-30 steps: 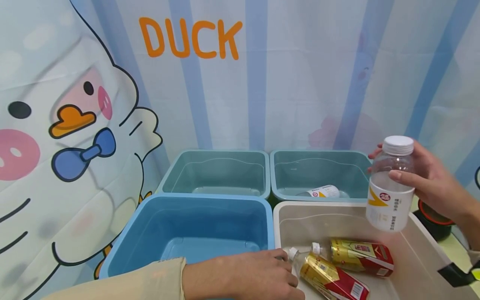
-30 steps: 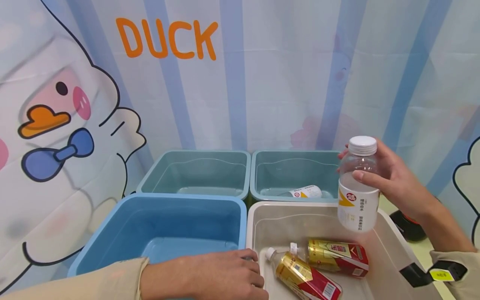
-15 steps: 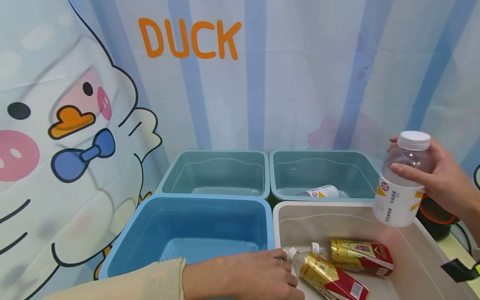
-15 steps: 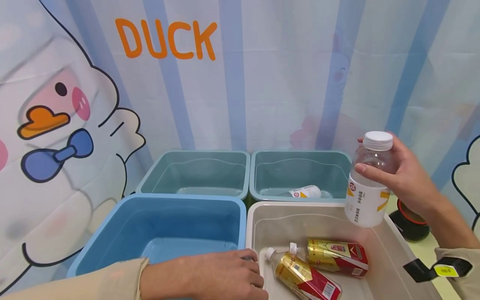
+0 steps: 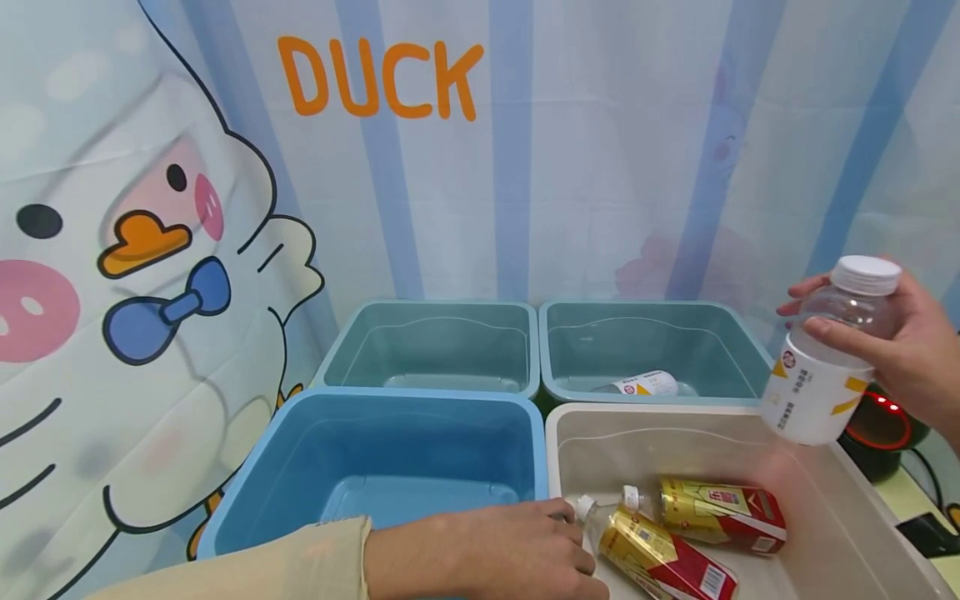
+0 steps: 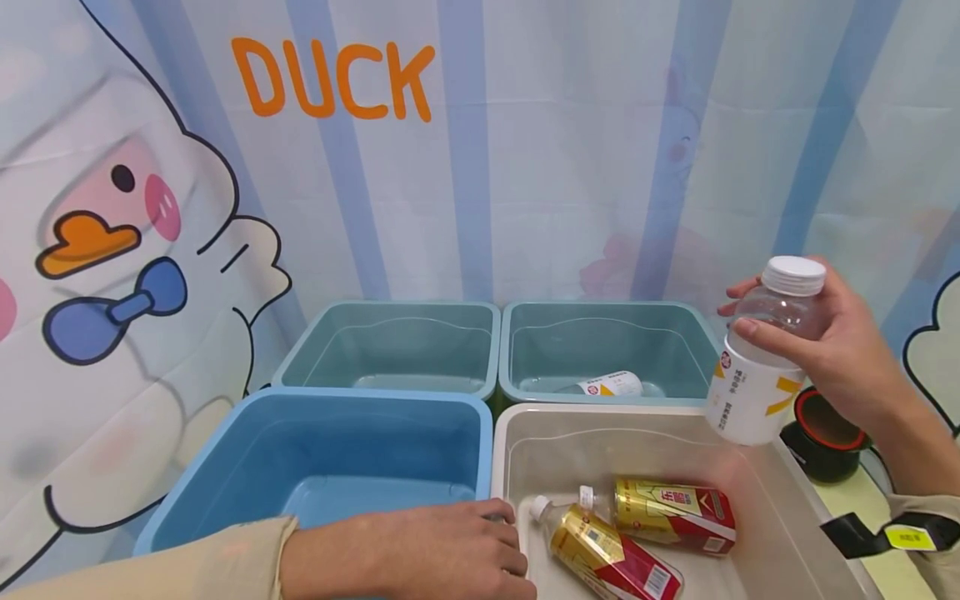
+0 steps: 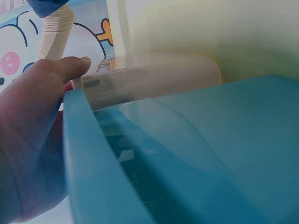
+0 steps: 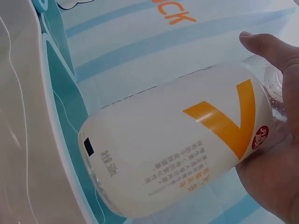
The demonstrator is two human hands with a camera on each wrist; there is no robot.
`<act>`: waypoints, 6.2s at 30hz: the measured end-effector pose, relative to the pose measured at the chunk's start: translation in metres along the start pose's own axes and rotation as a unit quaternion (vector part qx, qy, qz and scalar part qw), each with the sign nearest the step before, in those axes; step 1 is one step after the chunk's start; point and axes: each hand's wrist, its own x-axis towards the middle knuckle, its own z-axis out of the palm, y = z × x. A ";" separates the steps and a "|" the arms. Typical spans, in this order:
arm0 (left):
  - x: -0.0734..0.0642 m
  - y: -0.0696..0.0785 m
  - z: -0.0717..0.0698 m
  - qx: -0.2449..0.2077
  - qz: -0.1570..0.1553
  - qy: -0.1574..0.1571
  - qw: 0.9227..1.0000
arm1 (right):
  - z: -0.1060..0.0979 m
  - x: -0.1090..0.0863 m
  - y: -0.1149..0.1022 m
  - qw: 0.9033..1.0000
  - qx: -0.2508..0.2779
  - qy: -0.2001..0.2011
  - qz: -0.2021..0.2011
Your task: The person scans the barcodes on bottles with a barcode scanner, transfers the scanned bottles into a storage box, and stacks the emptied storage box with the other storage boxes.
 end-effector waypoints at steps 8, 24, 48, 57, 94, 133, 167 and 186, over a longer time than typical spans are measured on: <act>0.000 0.000 0.000 0.000 0.003 0.004 1.000 | -0.009 -0.001 0.011 1.000 0.016 0.025 -0.007; 0.000 0.000 -0.001 -0.004 -0.003 0.006 1.000 | -0.019 -0.002 0.024 0.999 -0.016 0.044 0.022; 0.002 0.001 0.001 0.010 -0.001 0.004 1.000 | -0.037 -0.002 0.052 0.994 -0.027 0.104 0.004; 0.001 0.000 0.001 0.005 0.000 0.009 1.000 | -0.043 -0.005 0.073 0.991 -0.043 0.119 0.043; 0.003 -0.002 0.002 0.021 0.010 0.001 1.000 | -0.042 -0.032 0.134 0.985 0.062 0.097 0.126; 0.003 -0.001 0.002 0.012 0.009 -0.001 1.000 | -0.032 -0.049 0.152 0.981 0.026 0.114 0.155; 0.002 0.001 0.002 0.019 0.002 -0.001 1.000 | -0.025 -0.025 0.102 0.985 -0.121 0.095 0.079; 0.001 -0.001 0.001 -0.005 0.002 0.000 1.000 | -0.014 -0.005 0.041 0.977 -0.202 0.029 0.060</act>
